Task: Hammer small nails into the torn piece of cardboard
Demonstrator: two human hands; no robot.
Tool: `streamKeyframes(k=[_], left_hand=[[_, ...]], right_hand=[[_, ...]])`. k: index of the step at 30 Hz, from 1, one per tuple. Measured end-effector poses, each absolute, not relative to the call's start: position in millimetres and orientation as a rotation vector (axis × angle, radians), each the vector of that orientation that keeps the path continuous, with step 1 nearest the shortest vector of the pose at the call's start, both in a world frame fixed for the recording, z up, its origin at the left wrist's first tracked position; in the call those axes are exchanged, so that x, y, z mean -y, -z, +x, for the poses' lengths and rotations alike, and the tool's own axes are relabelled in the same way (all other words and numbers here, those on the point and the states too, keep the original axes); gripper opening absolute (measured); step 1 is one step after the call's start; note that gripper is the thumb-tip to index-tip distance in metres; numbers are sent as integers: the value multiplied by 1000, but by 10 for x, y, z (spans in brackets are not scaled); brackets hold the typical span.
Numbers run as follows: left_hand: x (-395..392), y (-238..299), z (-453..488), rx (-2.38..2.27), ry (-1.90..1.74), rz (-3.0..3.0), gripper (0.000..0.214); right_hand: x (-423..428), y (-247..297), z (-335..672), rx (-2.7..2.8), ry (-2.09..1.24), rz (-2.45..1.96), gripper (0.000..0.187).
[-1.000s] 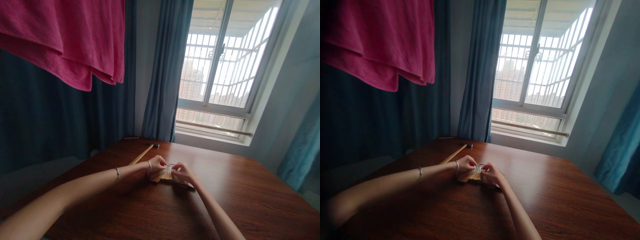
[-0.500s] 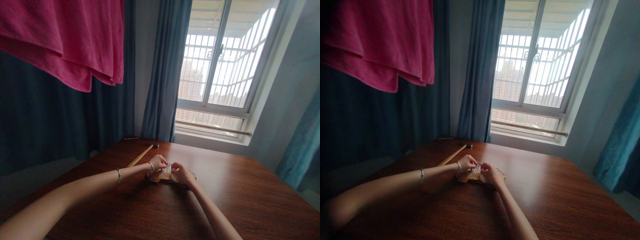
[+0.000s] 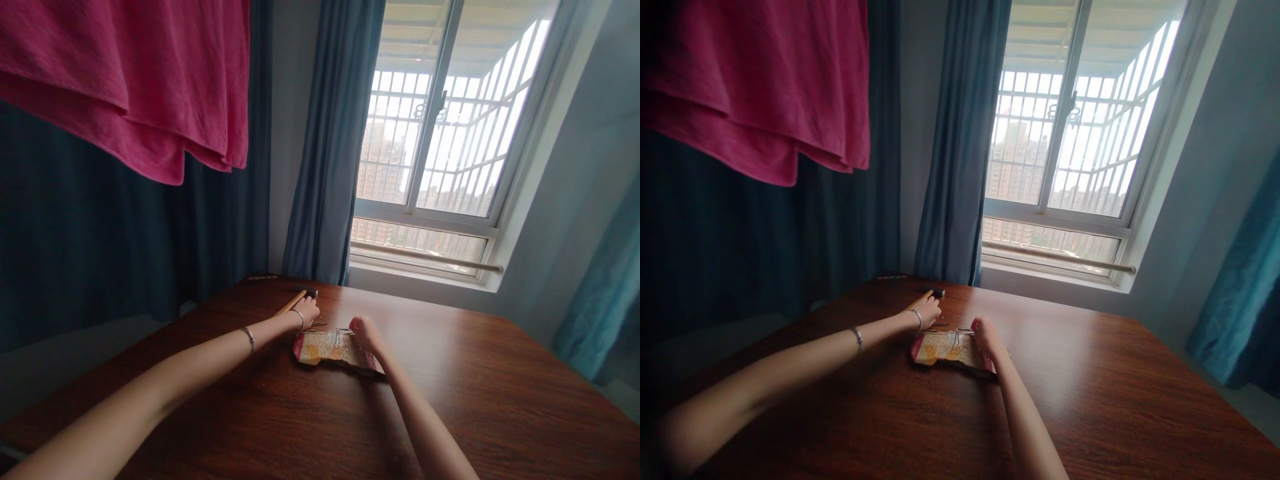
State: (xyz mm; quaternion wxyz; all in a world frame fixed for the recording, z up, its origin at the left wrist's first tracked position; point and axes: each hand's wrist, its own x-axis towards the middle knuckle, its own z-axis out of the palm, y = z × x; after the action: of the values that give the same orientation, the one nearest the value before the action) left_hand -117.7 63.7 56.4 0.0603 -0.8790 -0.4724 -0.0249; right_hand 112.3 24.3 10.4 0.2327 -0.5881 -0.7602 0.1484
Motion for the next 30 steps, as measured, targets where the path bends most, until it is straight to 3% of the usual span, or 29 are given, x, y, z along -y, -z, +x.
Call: streamKeyframes(k=[6, 10, 18, 30], left_hand=[[-741, -467, -1260, 1385, 36, -2601, 11], [-731, -496, -1269, 1372, 195, -2668, 8], [-364, -336, -1067, 1284, 676, -3188, 29], [-86, -247, -884, 1515, 835, -3125, 22]], right_hand=[[-269, -67, 1129, 2085, -436, -1603, 28], [-229, -87, 1114, 2071, -431, -1533, 29], [170, -197, 970, 2116, -460, -1283, 13], [293, -197, 845, 2081, -415, -1279, 15]])
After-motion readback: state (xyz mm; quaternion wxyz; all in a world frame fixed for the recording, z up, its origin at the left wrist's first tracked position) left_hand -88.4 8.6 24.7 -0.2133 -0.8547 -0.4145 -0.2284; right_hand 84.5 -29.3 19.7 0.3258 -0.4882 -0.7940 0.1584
